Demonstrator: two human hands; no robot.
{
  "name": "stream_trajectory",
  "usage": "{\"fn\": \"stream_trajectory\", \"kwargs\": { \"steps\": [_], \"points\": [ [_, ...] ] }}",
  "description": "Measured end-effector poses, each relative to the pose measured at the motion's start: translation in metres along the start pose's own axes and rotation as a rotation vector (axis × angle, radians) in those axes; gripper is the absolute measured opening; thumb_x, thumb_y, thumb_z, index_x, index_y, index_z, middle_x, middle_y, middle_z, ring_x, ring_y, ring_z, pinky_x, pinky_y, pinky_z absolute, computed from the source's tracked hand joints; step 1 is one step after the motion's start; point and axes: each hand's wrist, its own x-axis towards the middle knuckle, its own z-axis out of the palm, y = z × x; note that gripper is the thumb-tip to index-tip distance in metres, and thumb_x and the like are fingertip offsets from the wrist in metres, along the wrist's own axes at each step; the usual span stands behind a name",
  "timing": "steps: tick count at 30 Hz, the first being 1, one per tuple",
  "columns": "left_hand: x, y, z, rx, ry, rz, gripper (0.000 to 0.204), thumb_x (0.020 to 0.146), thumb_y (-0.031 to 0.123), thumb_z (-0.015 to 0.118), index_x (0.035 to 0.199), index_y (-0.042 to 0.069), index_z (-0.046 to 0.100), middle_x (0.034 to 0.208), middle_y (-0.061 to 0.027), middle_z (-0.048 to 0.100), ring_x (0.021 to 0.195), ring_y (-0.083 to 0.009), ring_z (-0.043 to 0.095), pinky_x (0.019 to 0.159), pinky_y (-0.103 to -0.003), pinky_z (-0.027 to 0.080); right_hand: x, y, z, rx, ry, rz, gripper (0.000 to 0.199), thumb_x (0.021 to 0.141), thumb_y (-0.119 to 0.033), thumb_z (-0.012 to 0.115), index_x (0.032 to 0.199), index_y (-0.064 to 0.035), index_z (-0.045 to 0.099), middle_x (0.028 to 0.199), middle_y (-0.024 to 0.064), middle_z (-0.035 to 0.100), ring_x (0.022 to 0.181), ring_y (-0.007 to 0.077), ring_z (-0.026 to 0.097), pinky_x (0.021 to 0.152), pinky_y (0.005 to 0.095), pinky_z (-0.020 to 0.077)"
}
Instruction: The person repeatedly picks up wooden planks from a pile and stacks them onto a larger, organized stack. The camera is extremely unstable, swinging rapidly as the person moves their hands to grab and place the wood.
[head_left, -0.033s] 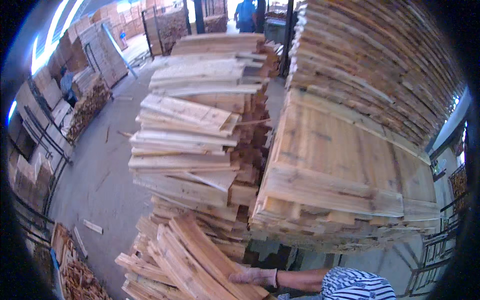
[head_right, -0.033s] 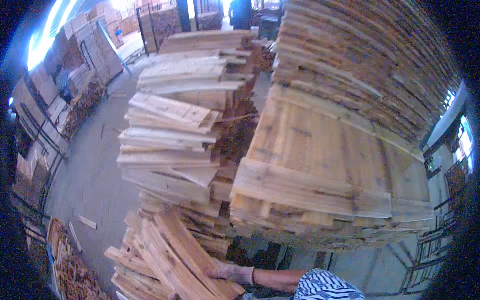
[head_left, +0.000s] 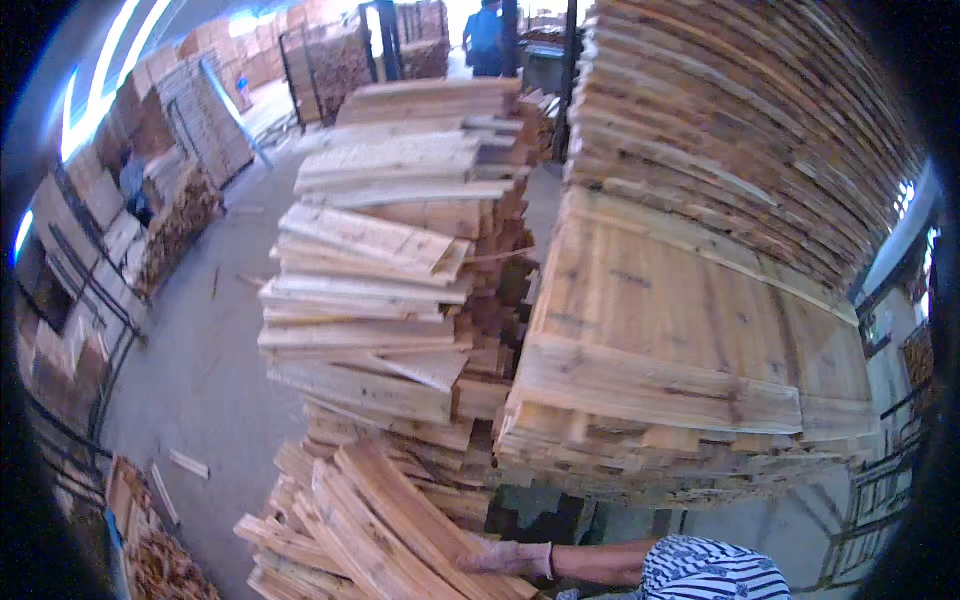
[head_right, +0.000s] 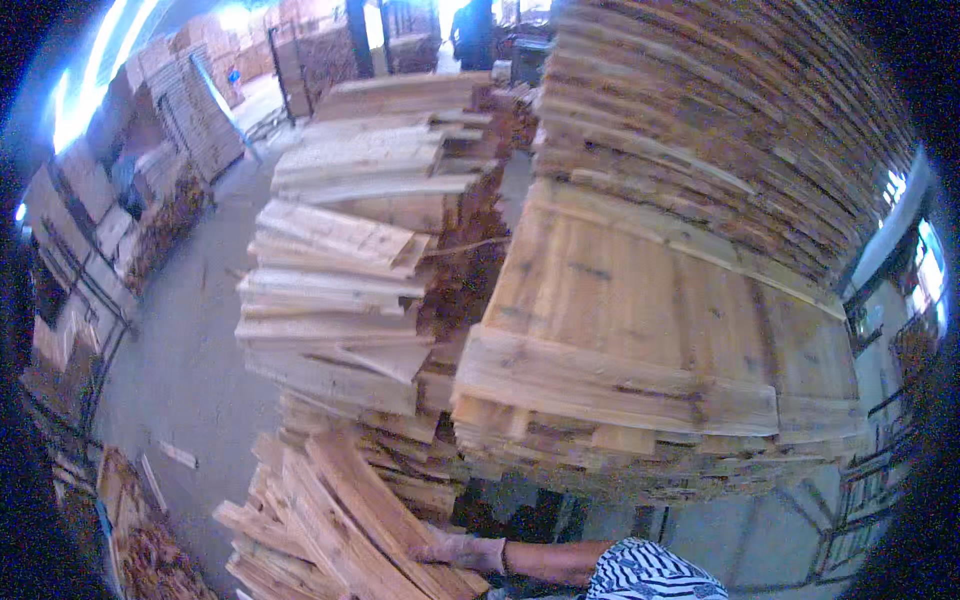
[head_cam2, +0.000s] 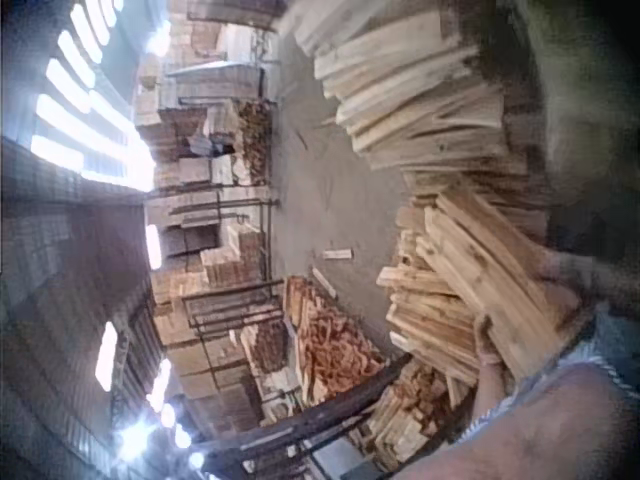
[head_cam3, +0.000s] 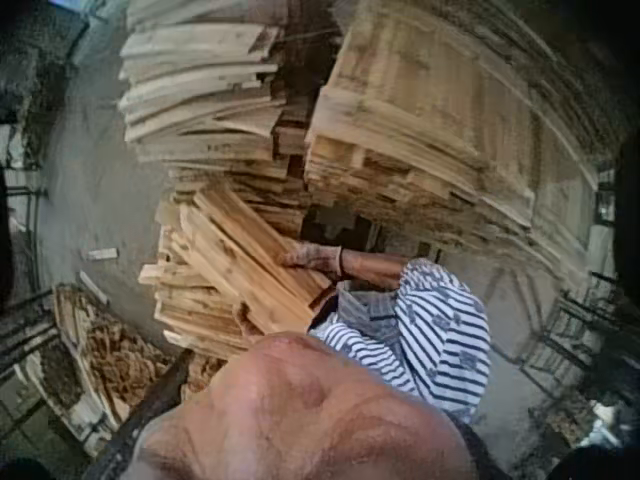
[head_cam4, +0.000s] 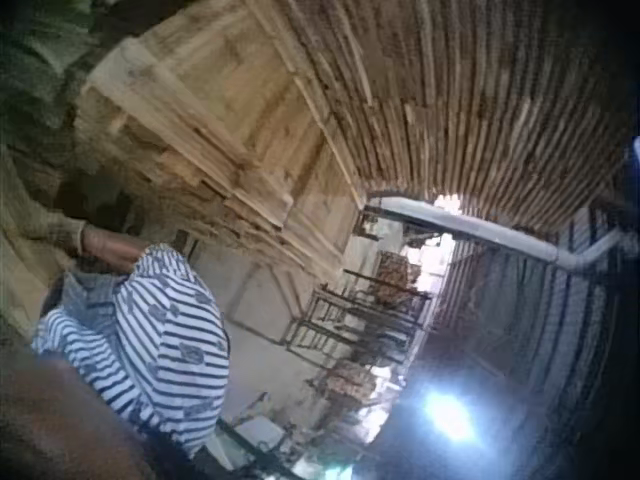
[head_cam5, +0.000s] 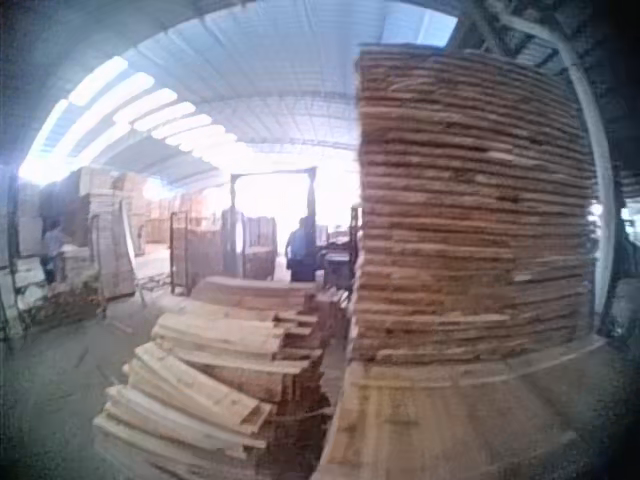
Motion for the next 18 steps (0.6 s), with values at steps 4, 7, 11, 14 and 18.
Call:
{"fn": "stream_trajectory", "kwargs": {
  "steps": [4,7,11,14,18],
  "points": [
    [0.019,0.049,0.069,0.120,-0.069,0.084,0.082,0.088,0.061,0.064,0.150,0.014,0.037,0.151,-0.0072,0.039,0.139,-0.0268,0.038,0.118,-0.044,0.032,0.002,-0.014,0.008,-0.119,-0.144,-0.264,0.096,0.094,-0.056,0.069,0.161,-0.0069,0.021,0.153,0.0106,0.042,0.138,0.0189,0.040,0.117,0.0344,0.0326],
    [0.021,0.078,0.131,0.216,-0.138,0.159,0.074,0.089,0.057,0.063,0.145,0.013,0.041,0.145,-0.0069,0.042,0.135,-0.0259,0.041,0.115,-0.043,0.035,-0.007,-0.048,0.009,-0.269,-0.140,-0.232,0.099,0.094,-0.060,0.067,0.162,-0.0060,0.020,0.153,0.0121,0.043,0.139,0.0189,0.039,0.117,0.0350,0.0316],
    [0.011,0.100,0.225,0.342,-0.278,0.269,0.065,0.090,0.052,0.063,0.139,0.012,0.045,0.138,-0.0064,0.047,0.129,-0.0245,0.045,0.111,-0.042,0.039,-0.046,-0.110,0.016,-0.291,-0.070,-0.513,0.097,0.095,-0.056,0.068,0.161,-0.0031,0.020,0.156,0.0128,0.041,0.139,0.0185,0.041,0.115,0.0367,0.0353],
    [0.002,0.099,0.286,0.415,-0.394,0.341,0.058,0.091,0.048,0.062,0.134,0.011,0.049,0.132,-0.0061,0.050,0.124,-0.0236,0.048,0.108,-0.041,0.042,-0.099,-0.156,0.020,-0.240,-0.089,-0.751,0.093,0.096,-0.049,0.070,0.161,-0.0043,0.021,0.155,0.0115,0.044,0.137,0.0191,0.043,0.115,0.0364,0.0366],
    [-0.003,0.078,0.352,0.471,-0.556,0.405,0.049,0.092,0.042,0.061,0.127,0.009,0.054,0.124,-0.0057,0.055,0.119,-0.0223,0.052,0.104,-0.040,0.045,-0.204,-0.194,0.012,-0.121,0.040,-0.994,0.089,0.095,-0.041,0.072,0.162,-0.0073,0.023,0.149,0.0081,0.050,0.134,0.0185,0.046,0.113,0.0356,0.0399]
  ]
}}
